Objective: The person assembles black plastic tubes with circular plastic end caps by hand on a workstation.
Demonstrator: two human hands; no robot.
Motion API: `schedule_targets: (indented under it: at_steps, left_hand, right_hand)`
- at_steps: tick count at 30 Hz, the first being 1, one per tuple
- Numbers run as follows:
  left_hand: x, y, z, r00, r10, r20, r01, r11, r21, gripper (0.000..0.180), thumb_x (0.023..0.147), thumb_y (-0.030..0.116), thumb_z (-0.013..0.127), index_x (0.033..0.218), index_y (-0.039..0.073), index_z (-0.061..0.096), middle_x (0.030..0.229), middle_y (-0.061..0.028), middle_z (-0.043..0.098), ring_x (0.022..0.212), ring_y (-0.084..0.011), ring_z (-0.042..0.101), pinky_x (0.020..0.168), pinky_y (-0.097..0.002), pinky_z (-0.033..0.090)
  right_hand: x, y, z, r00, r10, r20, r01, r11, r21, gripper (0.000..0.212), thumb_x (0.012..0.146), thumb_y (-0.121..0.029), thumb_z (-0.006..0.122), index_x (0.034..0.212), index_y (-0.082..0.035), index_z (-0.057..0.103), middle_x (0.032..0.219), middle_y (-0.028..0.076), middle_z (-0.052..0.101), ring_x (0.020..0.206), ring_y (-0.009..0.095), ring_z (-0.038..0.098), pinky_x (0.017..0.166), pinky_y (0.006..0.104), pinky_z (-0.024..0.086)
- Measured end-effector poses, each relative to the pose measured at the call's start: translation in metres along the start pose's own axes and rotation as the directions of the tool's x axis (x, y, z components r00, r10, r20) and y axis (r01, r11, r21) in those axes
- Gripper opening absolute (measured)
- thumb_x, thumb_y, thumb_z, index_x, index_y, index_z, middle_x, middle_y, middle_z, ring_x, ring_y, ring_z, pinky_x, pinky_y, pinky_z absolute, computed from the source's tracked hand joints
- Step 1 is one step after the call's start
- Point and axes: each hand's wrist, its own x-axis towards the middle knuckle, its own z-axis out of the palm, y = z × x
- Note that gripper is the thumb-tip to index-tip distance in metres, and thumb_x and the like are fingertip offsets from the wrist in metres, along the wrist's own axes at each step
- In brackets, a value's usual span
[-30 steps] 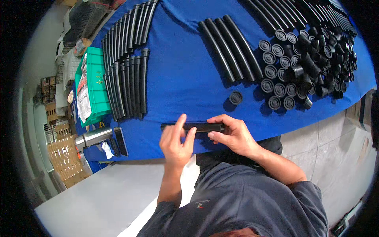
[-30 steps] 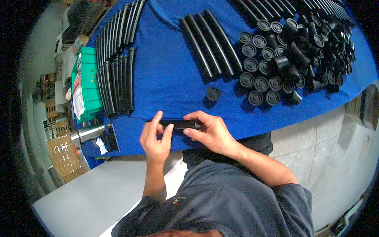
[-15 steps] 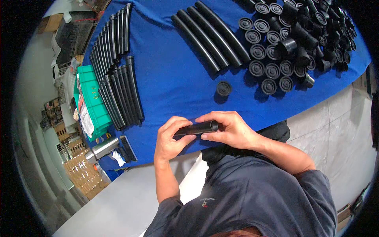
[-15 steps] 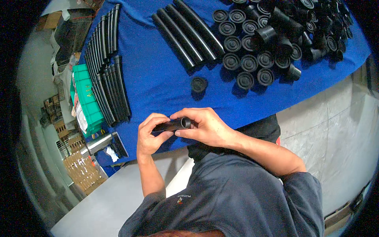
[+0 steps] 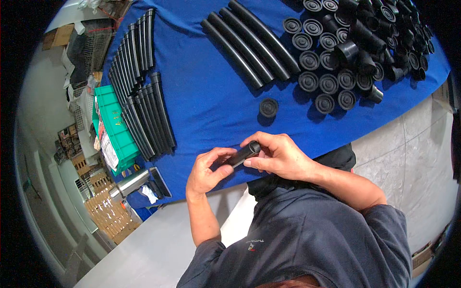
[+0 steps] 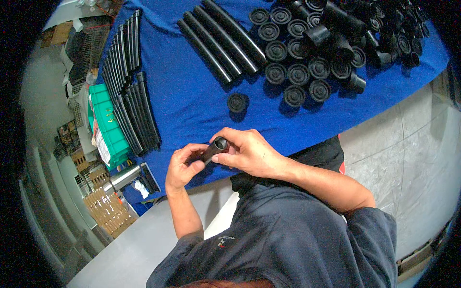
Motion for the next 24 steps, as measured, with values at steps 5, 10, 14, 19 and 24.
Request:
schedule_targets:
  at_steps: [5,10,14,19,24]
  left_hand:
    - [-0.002,-0.002,0.000,0.991,0.131,-0.027,-0.125,0.976,0.178,0.039,0.079,0.017,0.083,0.110,-0.001,0.067,0.094,-0.0124,0.073,0.087,-0.0238,0.068,0.082,-0.0357,0.053]
    - [-0.009,-0.005,0.020,0.878,0.138,-0.458,-0.427,0.655,-0.623,0.038,0.093,0.024,0.068,0.121,0.005,0.051,0.110,-0.0245,0.070,0.104,-0.0358,0.065,0.097,-0.0484,0.051]
    - [-0.012,-0.022,0.038,0.890,-0.026,-0.455,-0.387,0.483,-0.786,0.034,0.096,0.019,0.066,0.123,0.004,0.051,0.127,-0.0316,0.062,0.114,-0.0401,0.066,0.094,-0.0487,0.057]
    - [-0.033,-0.033,0.035,0.918,-0.390,-0.073,0.173,0.560,-0.810,0.029,0.097,0.026,0.069,0.108,0.000,0.063,0.091,-0.0218,0.073,0.074,-0.0242,0.073,0.059,-0.0308,0.059]
    - [-0.036,0.001,0.043,0.852,-0.353,-0.387,0.240,0.920,-0.310,0.034,0.083,0.020,0.083,0.104,0.001,0.063,0.083,-0.0126,0.071,0.070,-0.0230,0.070,0.063,-0.0341,0.056]
  right_hand:
    - [0.002,0.004,0.000,0.998,0.042,0.042,-0.041,0.999,-0.031,0.046,0.086,-0.018,0.080,0.124,0.000,0.061,0.086,0.007,0.067,0.077,0.011,0.061,0.067,0.0294,0.053]
    - [-0.002,0.006,-0.001,0.937,-0.285,0.201,0.338,0.885,-0.320,0.088,0.080,-0.030,0.085,0.148,0.002,0.040,0.120,0.018,0.060,0.105,0.021,0.063,0.081,0.0348,0.055]
    - [-0.001,-0.007,-0.006,0.979,-0.083,0.188,0.122,0.970,-0.209,0.062,0.083,-0.019,0.081,0.135,0.002,0.056,0.107,0.018,0.067,0.092,0.033,0.069,0.083,0.0371,0.055]
    - [-0.008,0.001,-0.001,0.960,-0.270,0.076,0.279,0.903,-0.326,0.042,0.084,-0.012,0.078,0.121,0.003,0.064,0.100,0.020,0.071,0.088,0.028,0.073,0.076,0.0366,0.055]
    - [-0.008,-0.007,0.001,0.994,-0.092,0.055,0.105,0.938,-0.329,0.038,0.086,-0.013,0.077,0.117,0.003,0.065,0.091,0.020,0.072,0.080,0.027,0.073,0.071,0.0343,0.056]
